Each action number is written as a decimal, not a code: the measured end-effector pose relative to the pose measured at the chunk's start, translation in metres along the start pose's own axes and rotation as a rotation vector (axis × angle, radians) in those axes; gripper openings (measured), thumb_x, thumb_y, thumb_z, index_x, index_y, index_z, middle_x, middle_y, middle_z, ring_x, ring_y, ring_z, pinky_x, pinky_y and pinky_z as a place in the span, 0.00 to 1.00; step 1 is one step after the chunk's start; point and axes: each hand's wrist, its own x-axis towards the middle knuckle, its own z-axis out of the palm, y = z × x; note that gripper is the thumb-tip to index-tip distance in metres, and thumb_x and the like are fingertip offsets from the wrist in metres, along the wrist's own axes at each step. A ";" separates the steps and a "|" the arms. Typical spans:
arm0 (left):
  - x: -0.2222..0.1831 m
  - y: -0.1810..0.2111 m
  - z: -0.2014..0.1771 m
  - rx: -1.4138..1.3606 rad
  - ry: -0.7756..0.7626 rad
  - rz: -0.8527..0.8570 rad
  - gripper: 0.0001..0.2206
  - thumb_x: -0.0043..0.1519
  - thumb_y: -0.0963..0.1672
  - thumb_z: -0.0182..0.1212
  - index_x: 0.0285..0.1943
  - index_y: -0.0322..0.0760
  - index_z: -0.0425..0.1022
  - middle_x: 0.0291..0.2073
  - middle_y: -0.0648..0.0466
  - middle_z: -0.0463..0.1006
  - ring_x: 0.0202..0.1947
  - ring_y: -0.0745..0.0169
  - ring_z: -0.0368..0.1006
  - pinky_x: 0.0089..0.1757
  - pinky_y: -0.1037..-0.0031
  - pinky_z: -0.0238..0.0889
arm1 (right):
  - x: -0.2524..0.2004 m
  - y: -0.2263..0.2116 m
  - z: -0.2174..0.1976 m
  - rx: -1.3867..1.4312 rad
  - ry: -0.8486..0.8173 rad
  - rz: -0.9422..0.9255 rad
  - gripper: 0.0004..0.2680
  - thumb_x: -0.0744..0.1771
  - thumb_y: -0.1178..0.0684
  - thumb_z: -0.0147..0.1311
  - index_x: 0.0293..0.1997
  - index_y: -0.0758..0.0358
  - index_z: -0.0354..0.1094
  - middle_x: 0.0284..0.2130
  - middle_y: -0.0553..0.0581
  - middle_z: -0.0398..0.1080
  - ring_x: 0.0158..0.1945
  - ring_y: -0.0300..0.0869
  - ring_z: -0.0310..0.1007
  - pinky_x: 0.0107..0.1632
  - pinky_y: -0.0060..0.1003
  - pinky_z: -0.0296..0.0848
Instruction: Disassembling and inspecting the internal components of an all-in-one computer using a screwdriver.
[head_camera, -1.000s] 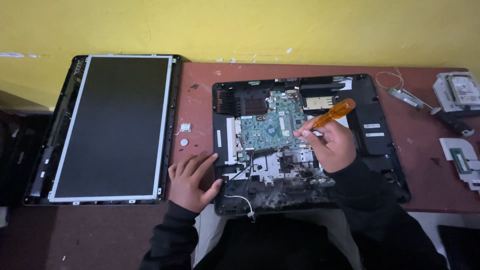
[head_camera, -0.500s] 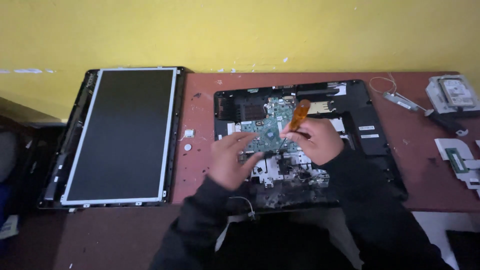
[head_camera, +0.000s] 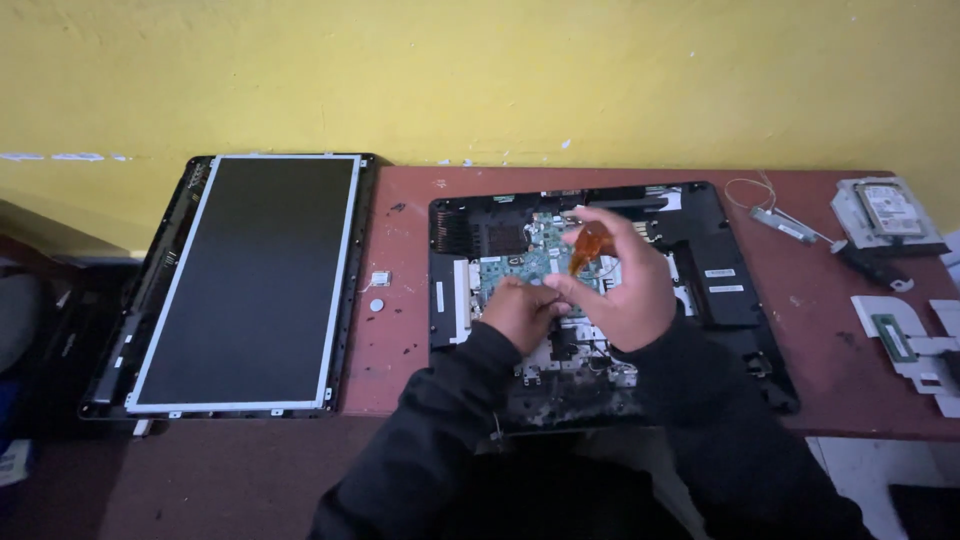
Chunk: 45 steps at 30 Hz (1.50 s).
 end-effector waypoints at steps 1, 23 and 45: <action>0.000 0.001 -0.002 0.000 -0.001 -0.001 0.07 0.62 0.48 0.66 0.32 0.47 0.79 0.23 0.53 0.82 0.30 0.44 0.79 0.46 0.59 0.68 | 0.000 0.004 0.004 0.001 0.000 0.001 0.26 0.61 0.55 0.73 0.65 0.65 0.64 0.44 0.63 0.78 0.49 0.58 0.79 0.52 0.51 0.77; -0.002 -0.018 0.011 -0.075 0.098 -0.108 0.15 0.52 0.52 0.77 0.41 0.46 0.80 0.33 0.57 0.85 0.39 0.54 0.81 0.57 0.63 0.58 | -0.021 0.037 0.027 -0.089 -0.171 0.275 0.04 0.68 0.60 0.59 0.43 0.65 0.78 0.39 0.62 0.76 0.43 0.55 0.79 0.49 0.46 0.78; 0.004 -0.006 -0.004 -0.063 0.091 -0.083 0.10 0.51 0.46 0.78 0.35 0.45 0.80 0.28 0.57 0.84 0.37 0.49 0.80 0.48 0.63 0.68 | -0.029 0.028 0.026 -0.187 -0.055 0.158 0.02 0.66 0.61 0.63 0.39 0.65 0.77 0.36 0.61 0.77 0.40 0.54 0.80 0.43 0.44 0.79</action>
